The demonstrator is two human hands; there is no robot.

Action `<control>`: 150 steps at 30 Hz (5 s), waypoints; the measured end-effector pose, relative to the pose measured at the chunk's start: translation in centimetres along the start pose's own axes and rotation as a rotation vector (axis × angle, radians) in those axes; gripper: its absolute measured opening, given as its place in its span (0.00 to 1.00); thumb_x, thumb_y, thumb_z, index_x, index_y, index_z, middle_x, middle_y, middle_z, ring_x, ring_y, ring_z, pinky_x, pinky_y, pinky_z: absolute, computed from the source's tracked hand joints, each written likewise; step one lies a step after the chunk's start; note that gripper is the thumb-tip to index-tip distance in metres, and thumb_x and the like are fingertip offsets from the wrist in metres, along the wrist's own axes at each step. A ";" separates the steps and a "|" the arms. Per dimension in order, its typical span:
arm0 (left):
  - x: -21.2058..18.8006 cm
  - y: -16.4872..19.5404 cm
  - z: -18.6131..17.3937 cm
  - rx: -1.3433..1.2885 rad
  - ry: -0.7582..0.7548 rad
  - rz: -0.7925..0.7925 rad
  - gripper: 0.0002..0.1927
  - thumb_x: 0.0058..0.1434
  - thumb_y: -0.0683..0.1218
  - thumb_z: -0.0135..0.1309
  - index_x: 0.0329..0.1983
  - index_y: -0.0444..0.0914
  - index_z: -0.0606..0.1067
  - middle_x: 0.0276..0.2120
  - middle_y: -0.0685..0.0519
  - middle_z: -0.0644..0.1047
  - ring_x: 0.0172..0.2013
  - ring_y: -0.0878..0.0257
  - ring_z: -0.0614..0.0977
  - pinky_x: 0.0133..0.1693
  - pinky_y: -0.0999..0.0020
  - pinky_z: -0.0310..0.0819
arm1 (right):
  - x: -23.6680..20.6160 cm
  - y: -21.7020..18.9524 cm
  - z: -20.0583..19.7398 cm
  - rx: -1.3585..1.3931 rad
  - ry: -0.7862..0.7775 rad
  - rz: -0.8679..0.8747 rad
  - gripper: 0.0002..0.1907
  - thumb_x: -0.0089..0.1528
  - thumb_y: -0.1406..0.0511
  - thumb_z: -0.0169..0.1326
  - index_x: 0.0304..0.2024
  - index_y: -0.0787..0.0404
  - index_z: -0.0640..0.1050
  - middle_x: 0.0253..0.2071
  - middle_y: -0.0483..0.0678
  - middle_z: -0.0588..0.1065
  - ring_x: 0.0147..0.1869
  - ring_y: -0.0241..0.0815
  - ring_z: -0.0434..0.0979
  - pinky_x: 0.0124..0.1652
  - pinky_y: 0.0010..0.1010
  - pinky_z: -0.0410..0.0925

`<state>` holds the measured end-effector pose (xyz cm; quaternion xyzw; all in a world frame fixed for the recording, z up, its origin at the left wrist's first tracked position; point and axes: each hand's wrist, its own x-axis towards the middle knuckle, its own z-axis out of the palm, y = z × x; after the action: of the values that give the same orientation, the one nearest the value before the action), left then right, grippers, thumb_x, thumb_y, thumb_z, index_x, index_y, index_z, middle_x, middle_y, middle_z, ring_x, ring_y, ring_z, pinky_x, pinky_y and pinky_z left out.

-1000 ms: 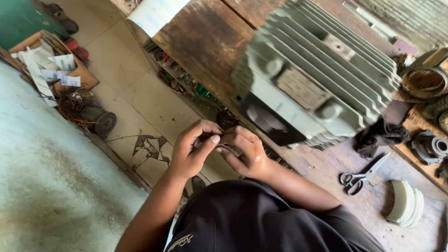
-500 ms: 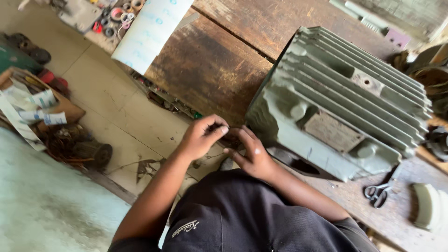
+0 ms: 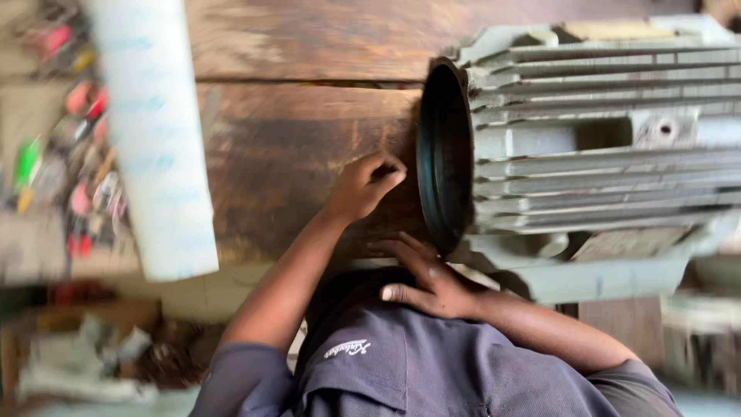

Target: The person peels curved white insulation strips from an adhesive roll and presses them one by one into the inner slots of an electric motor housing on the workbench, fitting each strip around the housing rim by hand.

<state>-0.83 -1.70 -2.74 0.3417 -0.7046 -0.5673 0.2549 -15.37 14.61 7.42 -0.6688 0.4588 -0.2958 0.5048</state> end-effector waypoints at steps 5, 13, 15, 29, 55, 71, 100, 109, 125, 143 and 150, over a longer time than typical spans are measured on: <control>6.8 0.7 0.3 -0.080 -0.399 0.166 0.11 0.64 0.50 0.58 0.45 0.39 0.79 0.40 0.49 0.83 0.42 0.57 0.85 0.46 0.61 0.78 | 4.8 -0.2 4.1 -0.270 0.461 0.292 0.33 0.63 0.53 0.59 0.65 0.63 0.68 0.66 0.61 0.67 0.72 0.61 0.66 0.66 0.45 0.64; 10.6 0.2 3.5 -0.100 -0.598 0.278 0.08 0.61 0.46 0.60 0.40 0.37 0.80 0.35 0.48 0.83 0.38 0.57 0.86 0.42 0.63 0.80 | 8.3 2.6 6.8 -1.168 0.584 0.858 0.39 0.57 0.55 0.60 0.64 0.70 0.69 0.64 0.65 0.67 0.69 0.64 0.64 0.68 0.55 0.56; 10.9 -0.3 5.4 -0.177 -0.692 0.003 0.09 0.59 0.46 0.59 0.39 0.36 0.80 0.33 0.50 0.84 0.33 0.60 0.87 0.38 0.64 0.82 | 8.9 3.0 6.6 -1.234 0.577 0.986 0.38 0.58 0.54 0.60 0.64 0.70 0.70 0.64 0.64 0.68 0.68 0.62 0.65 0.68 0.55 0.57; 12.4 -0.5 10.3 -0.437 -0.783 -0.528 0.14 0.60 0.47 0.60 0.33 0.28 0.79 0.27 0.44 0.84 0.24 0.58 0.87 0.24 0.64 0.84 | 9.5 4.3 4.7 -1.241 0.576 1.310 0.42 0.52 0.50 0.65 0.62 0.69 0.72 0.70 0.70 0.61 0.61 0.59 0.70 0.53 0.48 0.64; 11.3 -1.3 10.0 -0.053 -0.648 -0.221 0.14 0.58 0.52 0.58 0.33 0.36 0.83 0.31 0.46 0.86 0.34 0.57 0.89 0.40 0.63 0.82 | 8.3 7.3 4.1 -1.246 0.594 1.304 0.42 0.52 0.48 0.63 0.61 0.66 0.73 0.73 0.68 0.56 0.60 0.57 0.71 0.48 0.48 0.65; 9.4 -3.9 9.1 -0.169 -0.656 -0.078 0.17 0.62 0.45 0.50 0.52 0.40 0.81 0.46 0.47 0.84 0.47 0.55 0.87 0.50 0.65 0.80 | 8.9 7.0 4.3 -1.180 0.537 1.330 0.39 0.54 0.47 0.61 0.60 0.64 0.72 0.75 0.59 0.57 0.58 0.52 0.69 0.49 0.50 0.62; 10.5 -3.8 9.0 -0.086 -0.820 -0.160 0.20 0.62 0.45 0.49 0.58 0.44 0.78 0.49 0.55 0.83 0.48 0.65 0.85 0.53 0.68 0.79 | 9.3 7.9 4.6 -1.251 0.431 1.423 0.36 0.58 0.48 0.58 0.58 0.66 0.71 0.75 0.59 0.58 0.63 0.52 0.66 0.52 0.53 0.61; 10.6 -3.3 8.6 -0.058 -0.823 -0.118 0.21 0.62 0.46 0.50 0.58 0.44 0.78 0.48 0.54 0.83 0.47 0.66 0.85 0.53 0.69 0.78 | 9.3 7.6 5.0 -1.267 0.483 1.374 0.37 0.58 0.48 0.59 0.59 0.67 0.71 0.72 0.60 0.61 0.61 0.52 0.67 0.52 0.52 0.60; 10.5 -4.2 9.0 -0.047 -0.847 -0.139 0.21 0.64 0.46 0.49 0.60 0.44 0.76 0.51 0.55 0.82 0.48 0.66 0.85 0.53 0.69 0.79 | 9.5 7.6 5.3 -1.307 0.514 1.352 0.39 0.56 0.48 0.61 0.60 0.69 0.72 0.71 0.59 0.62 0.61 0.51 0.67 0.54 0.51 0.60; 9.9 -5.3 8.6 -0.241 -0.708 -0.086 0.13 0.63 0.47 0.56 0.47 0.37 0.83 0.37 0.51 0.85 0.38 0.61 0.87 0.42 0.68 0.82 | 9.8 4.1 8.1 -1.175 0.729 0.939 0.30 0.55 0.57 0.64 0.53 0.69 0.73 0.69 0.68 0.63 0.71 0.64 0.63 0.67 0.56 0.57; 9.1 -3.4 9.2 -0.451 -0.599 -0.392 0.14 0.64 0.44 0.55 0.50 0.35 0.78 0.36 0.51 0.84 0.32 0.63 0.87 0.31 0.69 0.82 | 8.0 0.8 9.9 -1.064 0.721 0.621 0.22 0.59 0.58 0.63 0.48 0.64 0.75 0.66 0.64 0.66 0.69 0.65 0.66 0.64 0.52 0.63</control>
<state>-12.81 -3.35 -8.42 0.2250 -0.5274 -0.8193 -0.0054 -3.87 11.29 3.01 -0.5232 0.8486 -0.0770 -0.0124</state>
